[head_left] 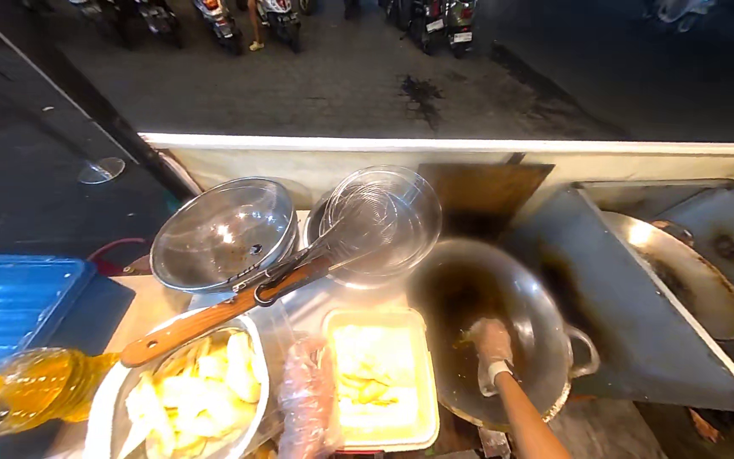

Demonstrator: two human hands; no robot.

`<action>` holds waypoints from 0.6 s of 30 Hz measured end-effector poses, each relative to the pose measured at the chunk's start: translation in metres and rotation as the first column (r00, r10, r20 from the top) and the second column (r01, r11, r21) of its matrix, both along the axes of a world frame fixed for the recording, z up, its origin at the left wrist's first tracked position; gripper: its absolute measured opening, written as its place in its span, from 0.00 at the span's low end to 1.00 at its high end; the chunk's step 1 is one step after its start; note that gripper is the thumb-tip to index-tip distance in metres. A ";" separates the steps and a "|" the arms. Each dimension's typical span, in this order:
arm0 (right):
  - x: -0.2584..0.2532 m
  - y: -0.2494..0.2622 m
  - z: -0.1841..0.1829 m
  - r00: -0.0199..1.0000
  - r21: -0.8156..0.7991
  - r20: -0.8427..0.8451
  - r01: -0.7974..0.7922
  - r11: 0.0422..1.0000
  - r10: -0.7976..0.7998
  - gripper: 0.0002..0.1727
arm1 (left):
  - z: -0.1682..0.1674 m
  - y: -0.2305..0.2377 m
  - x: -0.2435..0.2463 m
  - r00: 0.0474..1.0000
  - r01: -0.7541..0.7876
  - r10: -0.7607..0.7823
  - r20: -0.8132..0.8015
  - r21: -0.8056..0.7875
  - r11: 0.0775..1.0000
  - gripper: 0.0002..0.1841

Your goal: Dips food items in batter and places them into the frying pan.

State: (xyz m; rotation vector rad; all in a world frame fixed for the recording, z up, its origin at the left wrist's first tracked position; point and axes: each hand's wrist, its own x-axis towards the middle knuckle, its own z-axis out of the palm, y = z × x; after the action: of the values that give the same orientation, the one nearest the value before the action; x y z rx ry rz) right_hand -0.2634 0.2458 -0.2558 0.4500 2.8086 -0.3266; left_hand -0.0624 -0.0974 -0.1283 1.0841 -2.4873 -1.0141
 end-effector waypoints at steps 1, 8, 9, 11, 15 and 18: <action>0.000 -0.004 0.018 0.996 0.010 -0.087 -0.021 1.000 0.021 0.17 | 0.000 -0.001 0.000 1.000 0.005 -0.005 -0.010 0.000 1.000 0.14; 0.050 -0.077 0.179 0.884 -0.073 -0.351 -0.355 0.932 0.309 0.11 | 0.000 -0.004 0.000 0.999 0.033 -0.033 -0.002 0.047 0.998 0.14; 0.065 -0.097 0.192 0.854 -0.096 -0.341 -0.447 0.889 0.392 0.11 | -0.001 -0.004 -0.001 0.999 0.032 -0.031 -0.012 0.052 0.998 0.13; 0.092 -0.139 0.192 0.787 -0.179 -0.269 -0.607 0.774 0.555 0.13 | -0.001 -0.005 0.000 0.999 0.035 -0.034 -0.021 0.059 0.998 0.14; 0.107 -0.212 0.146 0.608 -0.167 0.076 -0.774 0.611 0.791 0.17 | 0.004 -0.005 0.000 0.999 0.045 -0.045 0.001 0.073 0.996 0.14; 0.106 -0.236 0.134 0.517 -0.089 0.238 -0.831 0.549 0.822 0.19 | 0.002 -0.006 -0.001 0.999 0.041 -0.041 0.002 0.055 0.998 0.14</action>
State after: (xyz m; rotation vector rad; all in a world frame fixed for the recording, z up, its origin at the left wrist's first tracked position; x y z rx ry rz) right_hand -0.1572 0.0101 -0.1221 -0.8214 2.4062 0.0124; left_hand -0.0632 -0.1034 -0.1264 1.0547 -2.5079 -1.0987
